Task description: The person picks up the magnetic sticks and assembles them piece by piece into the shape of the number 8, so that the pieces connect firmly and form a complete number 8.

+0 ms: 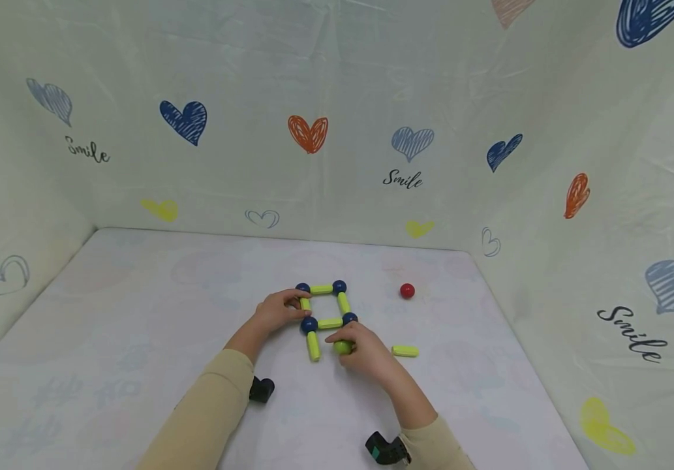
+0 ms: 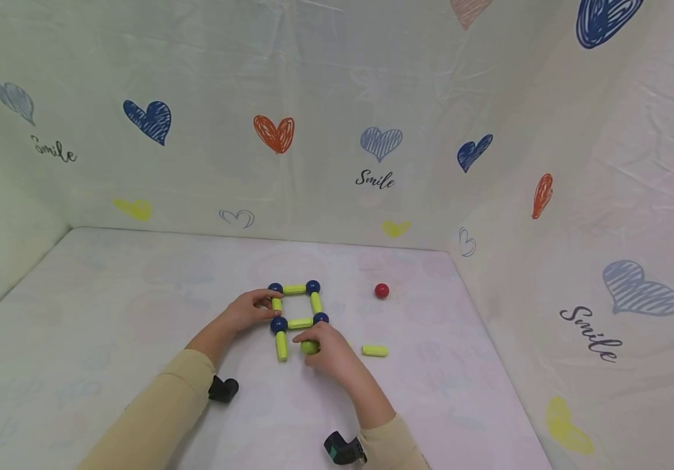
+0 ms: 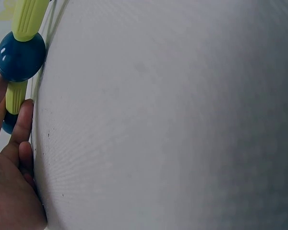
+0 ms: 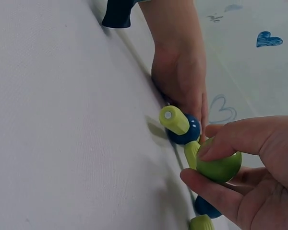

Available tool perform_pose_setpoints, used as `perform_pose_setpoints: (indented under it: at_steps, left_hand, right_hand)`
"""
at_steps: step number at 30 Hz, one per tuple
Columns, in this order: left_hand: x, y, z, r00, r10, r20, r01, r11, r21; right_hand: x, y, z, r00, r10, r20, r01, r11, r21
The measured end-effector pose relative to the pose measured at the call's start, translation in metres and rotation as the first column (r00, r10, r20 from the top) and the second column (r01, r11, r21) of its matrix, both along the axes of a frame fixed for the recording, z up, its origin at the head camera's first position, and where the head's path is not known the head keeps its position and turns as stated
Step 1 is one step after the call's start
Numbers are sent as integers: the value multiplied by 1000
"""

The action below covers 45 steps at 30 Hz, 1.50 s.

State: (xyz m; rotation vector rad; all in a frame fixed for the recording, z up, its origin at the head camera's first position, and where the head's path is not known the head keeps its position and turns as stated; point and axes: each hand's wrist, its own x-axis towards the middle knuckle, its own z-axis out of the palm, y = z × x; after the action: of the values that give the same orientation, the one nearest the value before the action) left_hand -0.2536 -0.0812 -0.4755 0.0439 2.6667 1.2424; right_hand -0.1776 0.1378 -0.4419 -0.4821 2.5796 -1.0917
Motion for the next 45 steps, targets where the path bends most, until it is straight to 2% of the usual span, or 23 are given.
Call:
perform_pose_setpoints:
  at_steps: [10,18,26,36,45]
  left_hand:
    - [-2,-1,-1,1000,0,1,0,1000,6]
    - [-1,-1,-1,1000,-6,5,6,1000,0]
    - [-1,-2,-1,1000,-15,-9,15,1000,-3]
    - [-2,-2,-1,1000,-13,-9,13,1000,3]
    - [0,-2,0,1000,-15,-7,15,1000,6]
  right_hand:
    - [10,-7,1,998,-20,63,22,999,-30]
    - [14,-10,-2,997,-28,79,31,999,-41]
    - [18,-12,-3,998,-3,70,6,999,-44]
    - [22,-17,-1,992,-14,124,22,997,-68]
    - [21,-19,-8,995,-8,96,14,998,-64]
